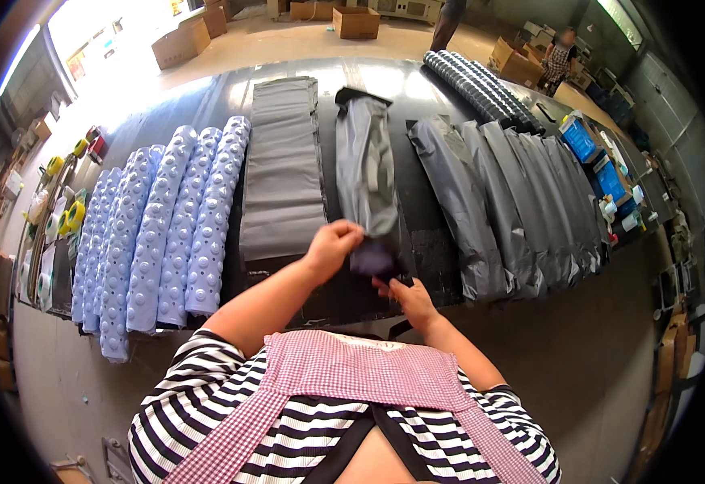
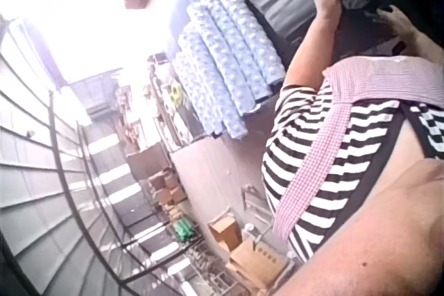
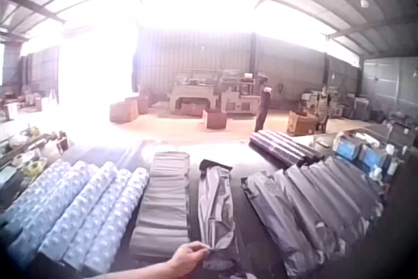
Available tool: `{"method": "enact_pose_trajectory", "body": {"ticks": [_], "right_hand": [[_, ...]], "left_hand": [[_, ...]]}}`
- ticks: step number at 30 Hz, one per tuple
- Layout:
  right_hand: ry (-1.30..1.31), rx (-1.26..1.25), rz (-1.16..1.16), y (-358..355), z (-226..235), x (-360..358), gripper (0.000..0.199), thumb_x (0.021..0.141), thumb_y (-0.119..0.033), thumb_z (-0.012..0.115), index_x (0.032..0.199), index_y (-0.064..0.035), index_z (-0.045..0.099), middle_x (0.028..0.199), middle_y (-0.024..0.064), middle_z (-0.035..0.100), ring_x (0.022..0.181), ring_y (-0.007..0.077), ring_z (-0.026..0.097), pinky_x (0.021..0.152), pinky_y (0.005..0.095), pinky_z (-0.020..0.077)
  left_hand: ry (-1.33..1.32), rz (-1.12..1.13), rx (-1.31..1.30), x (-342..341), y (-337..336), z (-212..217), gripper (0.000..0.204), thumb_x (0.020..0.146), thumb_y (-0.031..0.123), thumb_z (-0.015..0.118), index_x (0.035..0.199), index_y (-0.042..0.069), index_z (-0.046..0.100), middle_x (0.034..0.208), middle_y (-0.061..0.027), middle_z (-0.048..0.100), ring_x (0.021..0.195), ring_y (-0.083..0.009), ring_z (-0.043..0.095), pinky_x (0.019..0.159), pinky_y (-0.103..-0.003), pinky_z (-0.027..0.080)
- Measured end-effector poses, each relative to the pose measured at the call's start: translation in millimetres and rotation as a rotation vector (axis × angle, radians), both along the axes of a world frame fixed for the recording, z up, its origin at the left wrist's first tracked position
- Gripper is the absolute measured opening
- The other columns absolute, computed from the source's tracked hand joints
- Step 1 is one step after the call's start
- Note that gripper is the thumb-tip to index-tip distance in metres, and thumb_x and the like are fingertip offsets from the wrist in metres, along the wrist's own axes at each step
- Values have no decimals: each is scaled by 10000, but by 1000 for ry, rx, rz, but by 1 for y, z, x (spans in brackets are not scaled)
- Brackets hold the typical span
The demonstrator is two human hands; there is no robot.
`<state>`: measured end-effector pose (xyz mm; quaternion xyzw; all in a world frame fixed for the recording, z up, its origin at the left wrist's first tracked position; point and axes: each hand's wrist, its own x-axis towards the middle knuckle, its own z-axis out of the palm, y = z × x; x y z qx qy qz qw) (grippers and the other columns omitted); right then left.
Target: The person packages textured foam pads into grey plastic sleeves by hand, tucking the ends of the sleeves and sealing them with tape using a dispenser before moving the finished items to a stack.
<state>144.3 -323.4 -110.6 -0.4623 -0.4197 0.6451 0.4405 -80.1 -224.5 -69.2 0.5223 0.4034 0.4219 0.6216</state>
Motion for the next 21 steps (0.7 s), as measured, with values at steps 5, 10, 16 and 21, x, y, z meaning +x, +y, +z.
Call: {"method": "enact_pose_trajectory", "body": {"ticks": [5,10,16,21], "right_hand": [[-76,-215,300,-34,-11,17,227,1000,-183,593,1034,-1,725,1020,89,752,894,164,700,808,312,517],[-98,-290,164,-44,-34,32,354,1041,-269,517,834,-33,682,938,105,743,791,173,682,704,318,516],[-363,-108,-129,-53,-27,29,241,982,-169,627,785,-37,582,716,45,652,579,101,591,530,247,449],[-256,-314,27,-56,-21,34,164,952,-135,675,847,-10,662,774,62,692,680,115,642,625,253,505]], "left_hand": [[472,-69,306,-18,-32,-4,221,896,38,704,1104,-11,649,1065,-85,637,912,-137,607,838,-275,485],[604,265,358,-4,-66,-54,920,784,117,830,1513,64,271,1211,-182,622,1138,-375,597,1002,-389,456],[376,153,-487,-7,-89,-65,320,883,94,745,1130,37,550,935,-45,669,776,-109,621,611,-259,485],[535,262,-249,-41,-147,-72,242,838,87,782,902,35,555,764,-57,608,687,-142,612,605,-322,483]]}}
